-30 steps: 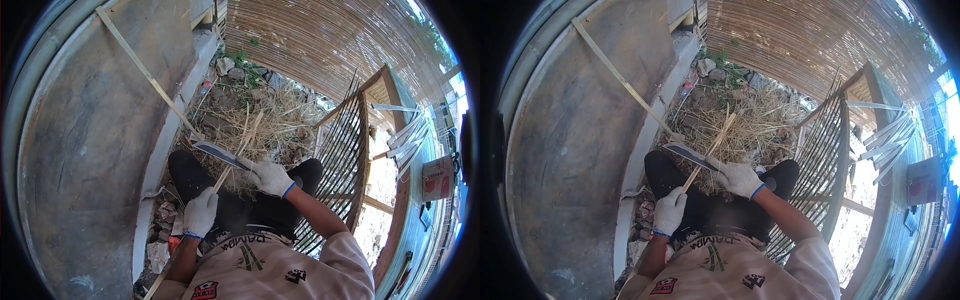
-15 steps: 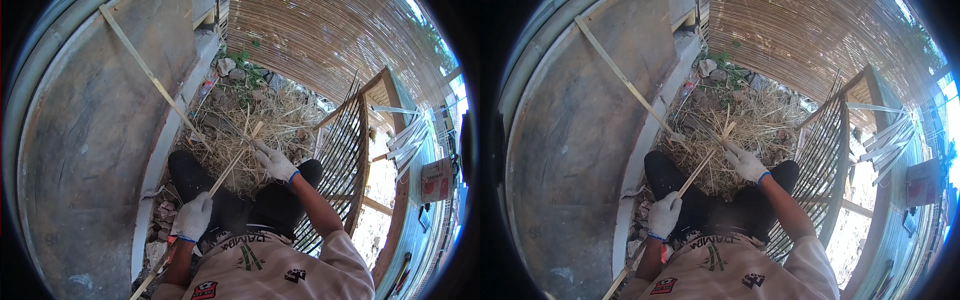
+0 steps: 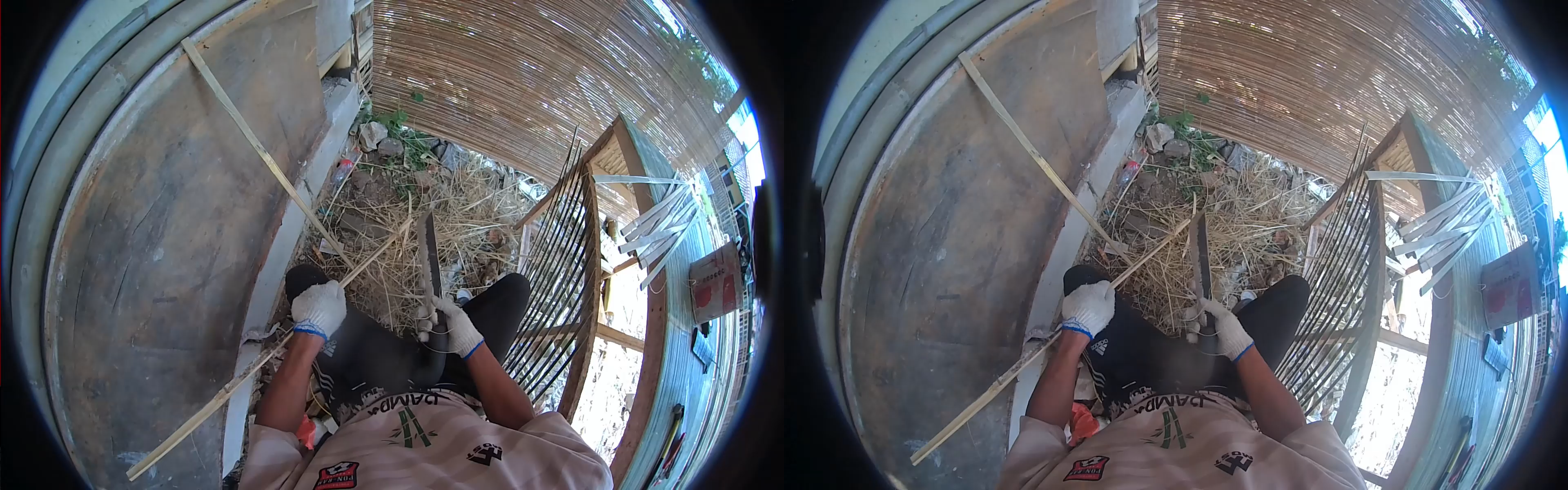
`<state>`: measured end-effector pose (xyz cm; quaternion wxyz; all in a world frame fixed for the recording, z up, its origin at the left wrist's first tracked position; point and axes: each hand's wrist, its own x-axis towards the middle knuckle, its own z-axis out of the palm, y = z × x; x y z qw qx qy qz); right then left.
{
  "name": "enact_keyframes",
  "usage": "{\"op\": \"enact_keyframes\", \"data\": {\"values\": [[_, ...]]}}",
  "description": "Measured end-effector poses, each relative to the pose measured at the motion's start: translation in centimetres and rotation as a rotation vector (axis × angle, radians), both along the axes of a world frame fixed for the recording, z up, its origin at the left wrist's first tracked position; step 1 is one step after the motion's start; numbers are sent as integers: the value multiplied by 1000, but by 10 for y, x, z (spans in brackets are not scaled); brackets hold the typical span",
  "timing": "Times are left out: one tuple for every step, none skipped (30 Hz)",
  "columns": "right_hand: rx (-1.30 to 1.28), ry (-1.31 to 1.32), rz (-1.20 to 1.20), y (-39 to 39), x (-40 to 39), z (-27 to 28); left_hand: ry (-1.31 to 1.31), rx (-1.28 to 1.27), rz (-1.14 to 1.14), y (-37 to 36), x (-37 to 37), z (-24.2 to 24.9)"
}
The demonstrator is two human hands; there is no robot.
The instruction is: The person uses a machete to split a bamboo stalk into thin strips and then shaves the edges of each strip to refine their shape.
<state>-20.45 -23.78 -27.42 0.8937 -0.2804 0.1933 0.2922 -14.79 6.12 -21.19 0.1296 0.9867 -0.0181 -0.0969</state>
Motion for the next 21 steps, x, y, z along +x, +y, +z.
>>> {"op": "enact_keyframes", "data": {"values": [[0,-4,-7,-7,-3,-3,18,36,-25,-3,9,0],[-56,-28,-21,-10,-7,7,-7,46,-56,-2,20,-10],[-115,-54,-39,-12,-12,17,-27,78,-101,-6,29,-10],[-129,-86,-37,-14,-17,27,2,124,-118,-10,41,-8],[-138,-93,-51,-15,-22,34,31,169,-133,-16,49,-4],[-162,-143,-52,-15,-26,40,21,159,-144,-19,57,-10],[-189,-196,-48,-14,-29,48,-28,178,-123,-23,68,-21],[-218,-173,-97,-9,-35,59,-77,198,-98,-28,78,-30],[-225,-184,-95,-8,-36,56,-87,192,-94,-33,87,-32],[-237,-166,-104,-6,-38,50,-51,215,-106,-37,94,-35],[-244,-142,-116,-2,-40,45,-9,245,-120,-39,98,-40],[-310,-147,-120,5,-41,46,5,260,-118,-42,102,-46],[-300,-147,-127,7,-40,34,2,270,-123,-43,106,-50],[-365,-82,-116,9,-38,15,2,264,-110,-45,109,-58],[-429,-16,-105,12,-37,5,0,258,-97,-46,113,-66],[-451,-4,-111,16,-38,-4,14,273,-100,-47,118,-74],[-444,-2,-110,17,-40,-10,17,280,-100,-49,120,-78],[-283,63,-132,17,-39,-18,25,275,-89,-52,125,-80],[-120,132,-150,16,-40,-28,38,273,-77,-53,129,-82],[-411,-128,-25,15,-41,-53,26,299,-91,-56,131,-81],[-396,-130,-15,13,-35,-57,30,313,-80,-57,140,-91]]}}
